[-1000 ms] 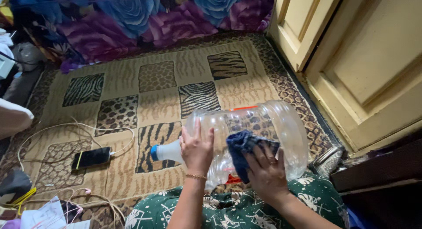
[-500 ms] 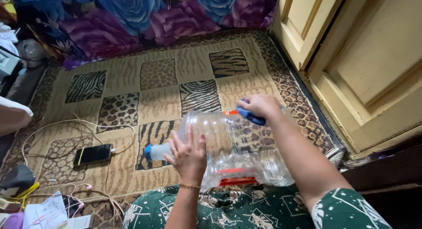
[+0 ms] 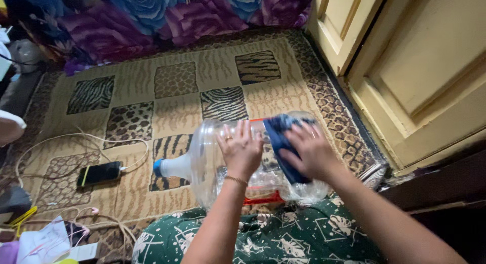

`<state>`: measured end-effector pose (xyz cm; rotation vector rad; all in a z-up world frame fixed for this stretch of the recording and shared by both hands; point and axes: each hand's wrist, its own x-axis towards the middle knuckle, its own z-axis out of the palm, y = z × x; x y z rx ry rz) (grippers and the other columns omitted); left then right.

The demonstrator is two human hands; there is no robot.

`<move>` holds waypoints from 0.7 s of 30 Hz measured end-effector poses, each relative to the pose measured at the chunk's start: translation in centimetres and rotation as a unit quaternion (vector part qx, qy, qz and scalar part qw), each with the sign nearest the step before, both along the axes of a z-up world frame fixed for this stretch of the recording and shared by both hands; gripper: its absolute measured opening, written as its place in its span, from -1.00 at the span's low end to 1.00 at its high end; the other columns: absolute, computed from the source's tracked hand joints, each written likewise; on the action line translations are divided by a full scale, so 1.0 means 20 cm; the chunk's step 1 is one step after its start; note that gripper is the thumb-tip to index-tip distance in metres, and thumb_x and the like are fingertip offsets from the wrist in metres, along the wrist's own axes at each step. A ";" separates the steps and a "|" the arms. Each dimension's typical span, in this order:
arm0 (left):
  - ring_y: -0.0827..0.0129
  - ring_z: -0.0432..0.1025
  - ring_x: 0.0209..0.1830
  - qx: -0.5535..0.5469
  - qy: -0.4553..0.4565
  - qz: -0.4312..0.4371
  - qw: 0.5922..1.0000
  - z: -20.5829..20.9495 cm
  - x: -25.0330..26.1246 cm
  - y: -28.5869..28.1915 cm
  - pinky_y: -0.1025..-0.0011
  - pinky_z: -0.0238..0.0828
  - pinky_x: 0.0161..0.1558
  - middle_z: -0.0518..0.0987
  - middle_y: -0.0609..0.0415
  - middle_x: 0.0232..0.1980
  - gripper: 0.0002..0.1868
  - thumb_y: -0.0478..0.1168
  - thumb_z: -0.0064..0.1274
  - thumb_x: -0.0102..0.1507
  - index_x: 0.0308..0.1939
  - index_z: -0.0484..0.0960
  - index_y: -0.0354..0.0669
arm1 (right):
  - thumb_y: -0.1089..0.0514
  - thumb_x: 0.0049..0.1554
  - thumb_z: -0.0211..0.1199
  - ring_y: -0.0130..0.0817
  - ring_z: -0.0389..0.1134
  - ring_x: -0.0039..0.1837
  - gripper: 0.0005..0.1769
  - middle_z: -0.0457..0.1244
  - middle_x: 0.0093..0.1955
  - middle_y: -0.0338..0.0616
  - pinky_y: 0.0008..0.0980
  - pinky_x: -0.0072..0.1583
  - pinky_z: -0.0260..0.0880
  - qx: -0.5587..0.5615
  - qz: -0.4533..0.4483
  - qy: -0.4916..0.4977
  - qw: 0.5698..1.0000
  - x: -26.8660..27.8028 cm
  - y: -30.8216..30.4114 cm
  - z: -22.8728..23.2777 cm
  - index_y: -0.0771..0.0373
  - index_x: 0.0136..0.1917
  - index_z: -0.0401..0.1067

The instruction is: The person wipes the exterior of a large plastic water bottle with a blue cloth. They rotate the bottle to clean different sides and the cap area while sitting on the floor.

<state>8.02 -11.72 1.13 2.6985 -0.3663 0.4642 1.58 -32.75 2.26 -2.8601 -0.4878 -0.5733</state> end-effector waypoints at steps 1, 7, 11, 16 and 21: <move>-0.25 0.13 0.48 0.005 0.014 0.003 1.000 0.01 0.05 -0.01 -0.33 -0.34 0.47 0.39 0.00 0.46 -0.35 0.17 -0.24 0.33 0.38 0.45 -0.09 | -0.17 0.10 0.30 0.20 0.08 0.52 -0.41 0.20 0.41 0.18 0.31 0.50 -0.01 -0.026 0.002 -0.027 0.999 -0.13 -0.03 -0.06 0.25 0.24 0.37; -0.19 0.09 0.52 0.033 0.072 -0.021 0.997 0.04 0.22 -0.06 -0.29 -0.35 0.45 0.36 0.05 0.47 -0.35 0.19 -0.31 0.32 0.40 0.42 0.01 | 0.03 -0.01 0.24 0.15 -0.20 0.60 -0.59 0.19 0.36 0.06 0.53 0.41 -0.42 -0.072 0.037 -0.083 0.993 -0.56 -0.06 -0.32 0.11 0.12 0.40; -0.22 0.09 0.51 0.022 0.022 -0.045 0.999 0.02 0.17 -0.03 -0.28 -0.30 0.44 0.36 0.05 0.48 -0.37 0.16 -0.32 0.36 0.40 0.42 -0.05 | 0.12 0.14 0.11 0.05 0.00 0.60 -0.59 0.20 0.40 0.01 0.19 0.68 -0.13 0.033 -0.043 -0.018 0.998 -0.32 0.00 -0.23 0.23 0.25 0.36; -0.26 0.18 0.45 0.005 -0.058 -0.011 0.998 -0.06 -0.07 0.00 -0.28 -0.24 0.46 0.40 0.01 0.47 -0.35 0.12 -0.22 0.32 0.40 0.45 -0.13 | -0.23 0.23 -0.04 -0.03 0.24 0.41 -0.42 0.23 0.42 -0.06 0.10 0.32 0.25 0.003 -0.102 0.131 0.986 0.33 -0.12 -0.01 0.11 0.35 0.40; -0.22 0.10 0.53 -0.007 -0.103 0.004 0.995 -0.06 -0.30 0.03 -0.28 -0.25 0.47 0.39 -0.03 0.47 -0.38 0.10 -0.14 0.30 0.35 0.50 -0.12 | -0.31 0.15 0.10 -0.06 0.38 0.26 -0.40 0.38 0.24 -0.05 -0.11 0.26 0.36 0.150 -0.087 0.394 0.903 0.82 -0.29 -0.06 0.06 0.27 0.49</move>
